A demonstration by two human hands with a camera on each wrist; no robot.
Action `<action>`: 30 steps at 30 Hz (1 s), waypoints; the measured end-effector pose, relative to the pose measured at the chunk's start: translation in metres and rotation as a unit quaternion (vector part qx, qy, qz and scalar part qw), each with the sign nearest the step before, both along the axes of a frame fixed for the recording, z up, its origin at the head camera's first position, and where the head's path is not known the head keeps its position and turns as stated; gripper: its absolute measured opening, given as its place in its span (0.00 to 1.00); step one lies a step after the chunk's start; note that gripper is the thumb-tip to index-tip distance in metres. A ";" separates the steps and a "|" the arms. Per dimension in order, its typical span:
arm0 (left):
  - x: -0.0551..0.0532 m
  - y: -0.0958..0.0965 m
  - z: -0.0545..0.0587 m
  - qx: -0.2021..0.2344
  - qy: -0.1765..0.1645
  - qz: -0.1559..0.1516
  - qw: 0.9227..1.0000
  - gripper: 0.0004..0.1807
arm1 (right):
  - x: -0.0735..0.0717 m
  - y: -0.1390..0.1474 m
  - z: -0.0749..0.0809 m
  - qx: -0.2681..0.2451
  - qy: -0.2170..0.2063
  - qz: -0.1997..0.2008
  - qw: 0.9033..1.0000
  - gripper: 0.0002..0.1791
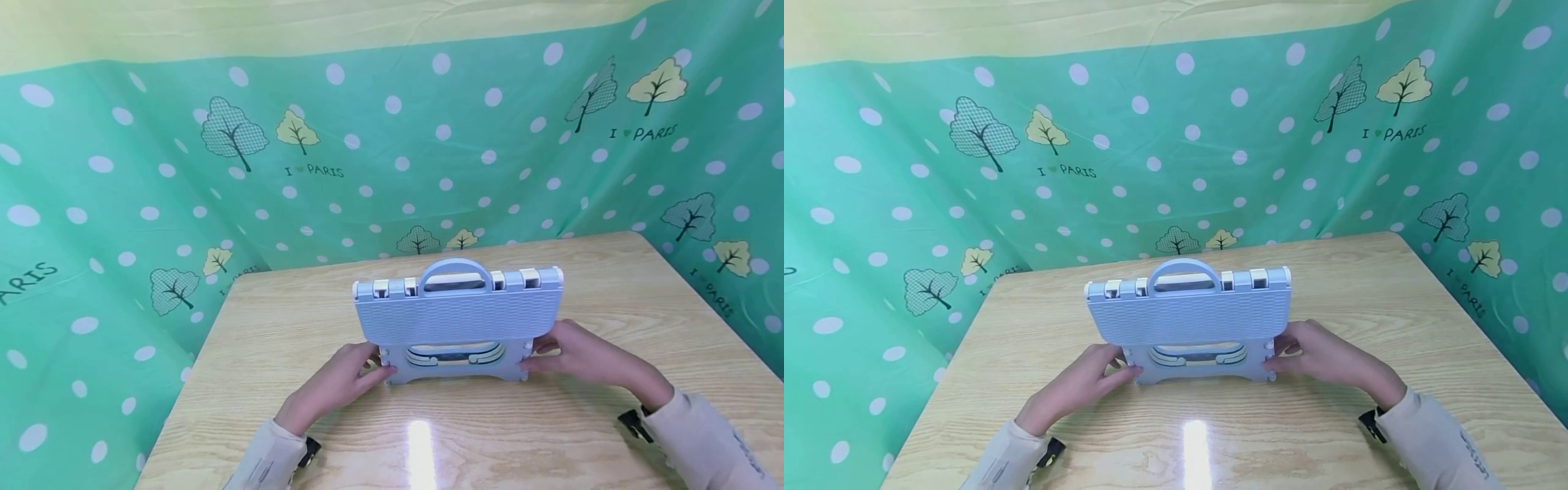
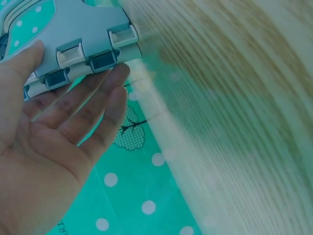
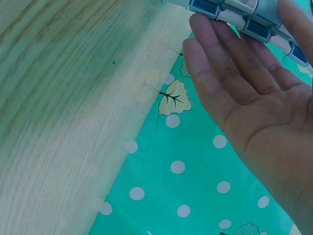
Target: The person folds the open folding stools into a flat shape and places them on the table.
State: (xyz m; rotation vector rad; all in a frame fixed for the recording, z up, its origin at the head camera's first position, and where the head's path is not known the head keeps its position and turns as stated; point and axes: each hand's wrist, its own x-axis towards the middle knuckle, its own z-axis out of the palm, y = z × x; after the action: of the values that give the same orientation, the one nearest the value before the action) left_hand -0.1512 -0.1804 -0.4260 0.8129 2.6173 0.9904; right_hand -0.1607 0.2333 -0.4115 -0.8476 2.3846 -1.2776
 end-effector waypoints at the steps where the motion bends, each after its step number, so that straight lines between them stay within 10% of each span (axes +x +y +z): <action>1: 0.000 0.000 0.000 0.000 0.001 0.000 1.000 0.27 | 0.000 0.000 0.000 0.000 0.001 0.000 1.000 0.36; 30: -0.001 -0.001 -0.003 0.003 0.008 0.001 1.000 0.25 | 0.000 -0.002 -0.002 -0.006 0.018 -0.004 1.000 0.33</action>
State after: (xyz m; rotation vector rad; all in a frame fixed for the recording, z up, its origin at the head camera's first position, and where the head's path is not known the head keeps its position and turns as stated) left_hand -0.1524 -0.1815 -0.4292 0.8219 2.6312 0.9964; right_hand -0.1606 0.2312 -0.4131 -0.8731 2.4117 -1.2919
